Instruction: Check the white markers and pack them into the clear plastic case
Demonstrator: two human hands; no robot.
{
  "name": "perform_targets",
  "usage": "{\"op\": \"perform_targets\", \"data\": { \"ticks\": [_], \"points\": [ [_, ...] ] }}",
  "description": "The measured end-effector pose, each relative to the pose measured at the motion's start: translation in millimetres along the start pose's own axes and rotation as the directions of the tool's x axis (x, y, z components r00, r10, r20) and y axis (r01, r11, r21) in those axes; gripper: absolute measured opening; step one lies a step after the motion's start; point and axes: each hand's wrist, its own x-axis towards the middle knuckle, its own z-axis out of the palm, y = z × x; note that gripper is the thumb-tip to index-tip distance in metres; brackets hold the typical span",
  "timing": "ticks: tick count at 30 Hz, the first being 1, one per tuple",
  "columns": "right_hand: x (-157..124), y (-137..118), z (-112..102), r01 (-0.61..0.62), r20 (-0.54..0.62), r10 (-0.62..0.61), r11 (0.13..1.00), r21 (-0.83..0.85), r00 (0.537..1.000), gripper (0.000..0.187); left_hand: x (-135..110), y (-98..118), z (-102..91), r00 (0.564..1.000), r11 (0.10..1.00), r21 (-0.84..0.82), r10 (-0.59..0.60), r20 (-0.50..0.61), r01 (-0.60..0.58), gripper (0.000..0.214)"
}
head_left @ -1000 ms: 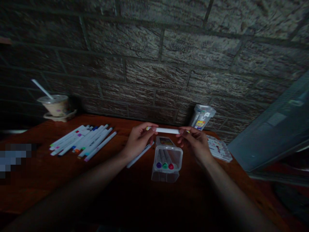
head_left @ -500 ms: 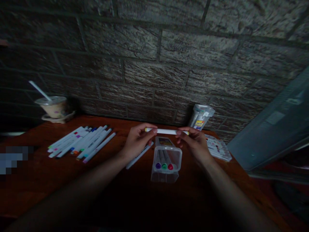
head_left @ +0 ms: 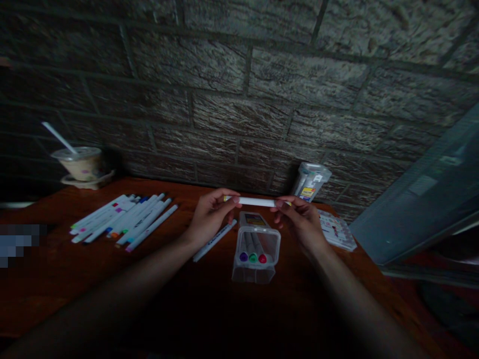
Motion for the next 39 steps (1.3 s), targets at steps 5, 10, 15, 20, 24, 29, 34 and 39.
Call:
{"op": "perform_targets", "data": {
  "ticks": [5, 10, 15, 20, 24, 29, 34, 39],
  "points": [
    [0.2, 0.9, -1.9, 0.005, -0.002, -0.005, 1.000, 0.005, 1.000, 0.019, 1.0, -0.6, 0.2, 1.000, 0.998, -0.062, 0.003, 0.015, -0.002, 0.015],
    [0.1, -0.2, -1.1, 0.003, -0.020, -0.002, 1.000, 0.014, 1.000, 0.018, 1.5, -1.7, -1.8, 1.000, 0.995, -0.098, -0.015, 0.007, 0.016, 0.019],
    [-0.8, -3.7, 1.6, -0.016, -0.045, 0.017, 1.000, 0.016, 0.999, 0.020, 1.1, -0.6, -2.3, 0.999, 0.990, -0.136, -0.042, -0.004, 0.041, 0.022],
    [-0.7, -6.4, 2.4, -0.034, -0.049, 0.035, 0.999, 0.032, 0.998, 0.023, 1.1, 1.6, -1.4, 0.998, 0.985, -0.165, -0.054, -0.008, 0.052, 0.022],
    [-0.9, -8.0, 2.4, -0.039, -0.048, 0.041, 0.998, 0.044, 0.998, 0.023, 0.4, 2.8, -1.0, 0.999, 0.985, -0.168, -0.053, -0.010, 0.051, 0.022],
    [-1.0, -9.2, 2.3, -0.047, -0.043, 0.051, 0.996, 0.072, 0.998, 0.024, 0.0, 3.1, -0.8, 0.999, 0.985, -0.168, -0.052, -0.017, 0.048, 0.024],
    [-0.5, -9.9, 1.7, -0.061, -0.010, 0.062, 0.993, 0.097, 0.998, 0.026, -0.2, 4.4, -0.6, 0.998, 0.983, -0.174, -0.062, -0.030, 0.056, 0.024],
    [-0.3, -10.7, 1.3, -0.067, 0.004, 0.067, 0.991, 0.115, 0.998, 0.025, 0.0, 4.7, -0.8, 0.997, 0.980, -0.188, -0.072, -0.030, 0.065, 0.025]
  ]
}}
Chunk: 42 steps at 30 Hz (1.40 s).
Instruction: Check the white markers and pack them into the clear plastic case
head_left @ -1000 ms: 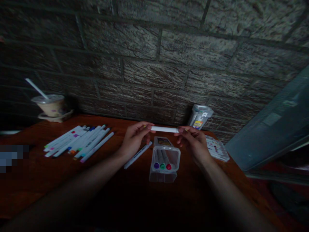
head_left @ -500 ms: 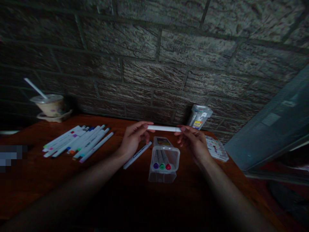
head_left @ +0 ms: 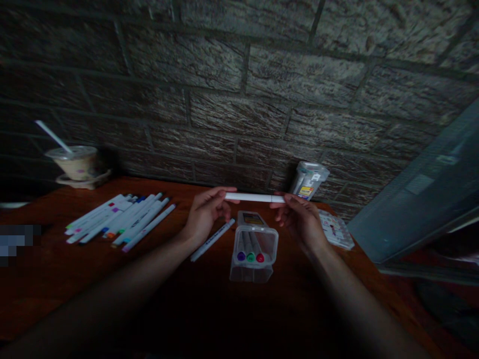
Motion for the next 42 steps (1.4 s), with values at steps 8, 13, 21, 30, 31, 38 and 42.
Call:
{"op": "perform_targets", "data": {
  "ticks": [8, 13, 21, 30, 31, 38, 42],
  "points": [
    [-0.3, -0.3, -1.2, -0.007, 0.002, 0.007, 1.000, -0.012, 1.000, 0.023, -0.6, 3.6, 1.1, 0.999, 0.998, -0.047, -0.034, -0.012, 0.034, 0.025],
    [0.9, 0.4, -2.9, -0.027, 0.008, 0.026, 1.000, 0.015, 1.000, 0.022, 1.0, 2.5, 0.2, 0.999, 0.996, -0.075, -0.046, -0.026, 0.044, 0.026],
    [1.2, -0.1, -2.5, -0.036, -0.015, 0.036, 0.999, 0.019, 0.999, 0.025, -0.3, 5.6, 1.8, 0.997, 0.994, -0.078, -0.073, -0.034, 0.070, 0.027],
    [0.7, 0.7, -1.0, -0.003, -0.030, 0.002, 0.999, -0.033, 1.000, 0.027, 1.0, -0.1, 0.4, 0.999, 1.000, 0.023, -0.004, -0.031, 0.005, 0.032],
    [0.7, 1.0, -1.0, 0.003, -0.033, -0.004, 0.999, -0.039, 0.999, 0.027, 1.2, -1.0, 0.0, 1.000, 0.999, 0.036, 0.003, -0.025, -0.002, 0.032],
    [2.0, 4.3, -2.3, 0.048, -0.043, -0.052, 0.995, -0.090, 0.998, 0.027, 0.0, -2.6, 0.5, 0.997, 0.973, 0.218, 0.081, 0.009, -0.081, 0.027],
    [2.8, 6.3, -2.3, 0.076, -0.027, -0.081, 0.986, -0.146, 0.996, 0.027, -0.2, -2.8, 0.9, 0.996, 0.959, 0.270, 0.092, 0.012, -0.092, 0.024]
  ]
}}
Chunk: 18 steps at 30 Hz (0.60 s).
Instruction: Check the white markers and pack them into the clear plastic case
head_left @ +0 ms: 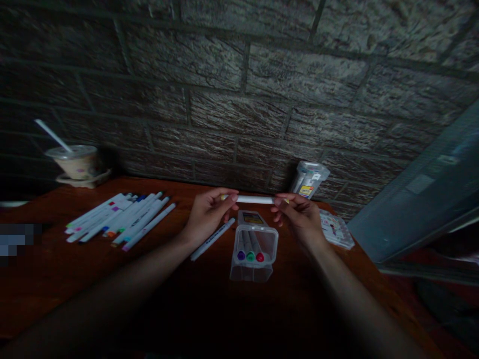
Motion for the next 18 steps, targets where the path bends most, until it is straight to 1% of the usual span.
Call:
{"op": "perform_targets", "data": {
  "ticks": [5, 10, 14, 18],
  "points": [
    [-0.4, 1.2, 0.4, 0.019, -0.010, -0.020, 0.997, -0.069, 1.000, 0.028, -0.7, -2.3, -1.1, 1.000, 0.998, 0.058, -0.018, 0.006, 0.018, 0.025],
    [-1.4, 2.2, 0.0, 0.025, -0.014, -0.026, 0.995, -0.100, 1.000, 0.030, -1.4, -3.5, -2.1, 0.999, 0.993, 0.120, 0.016, 0.037, -0.020, 0.020],
    [-2.0, 2.1, 0.5, 0.029, -0.008, -0.030, 0.994, -0.101, 1.000, 0.032, -1.5, -4.5, -2.5, 0.998, 0.991, 0.127, 0.037, 0.051, -0.043, 0.018],
    [-1.4, 1.6, 2.0, 0.011, -0.014, -0.013, 0.994, -0.104, 1.000, 0.034, -1.7, -5.8, -2.8, 0.998, 0.992, 0.121, 0.020, 0.061, -0.027, 0.019]
  ]
}}
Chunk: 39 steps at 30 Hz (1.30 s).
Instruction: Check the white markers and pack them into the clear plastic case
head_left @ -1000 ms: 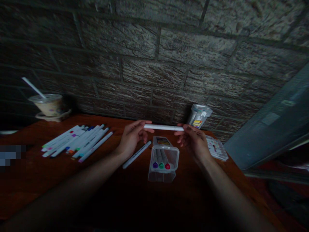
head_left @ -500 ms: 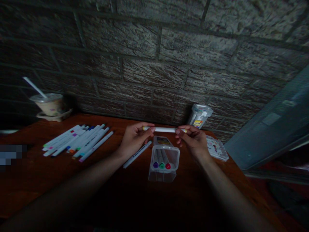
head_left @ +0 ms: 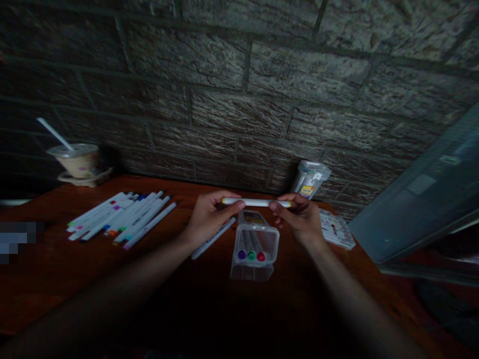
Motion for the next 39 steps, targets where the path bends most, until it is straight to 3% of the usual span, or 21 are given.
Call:
{"op": "perform_targets", "data": {
  "ticks": [19, 39],
  "points": [
    [-0.8, -3.7, 0.8, -0.012, 0.004, 0.012, 1.000, 0.020, 1.000, 0.031, 1.8, 5.1, 0.6, 0.999, 0.992, -0.120, -0.041, -0.003, 0.040, 0.023],
    [-0.7, -8.4, -0.3, -0.086, 0.037, 0.079, 0.969, 0.233, 0.996, 0.026, 3.9, 7.2, -1.8, 0.993, 0.927, -0.360, -0.115, 0.003, 0.109, 0.027]
  ]
}}
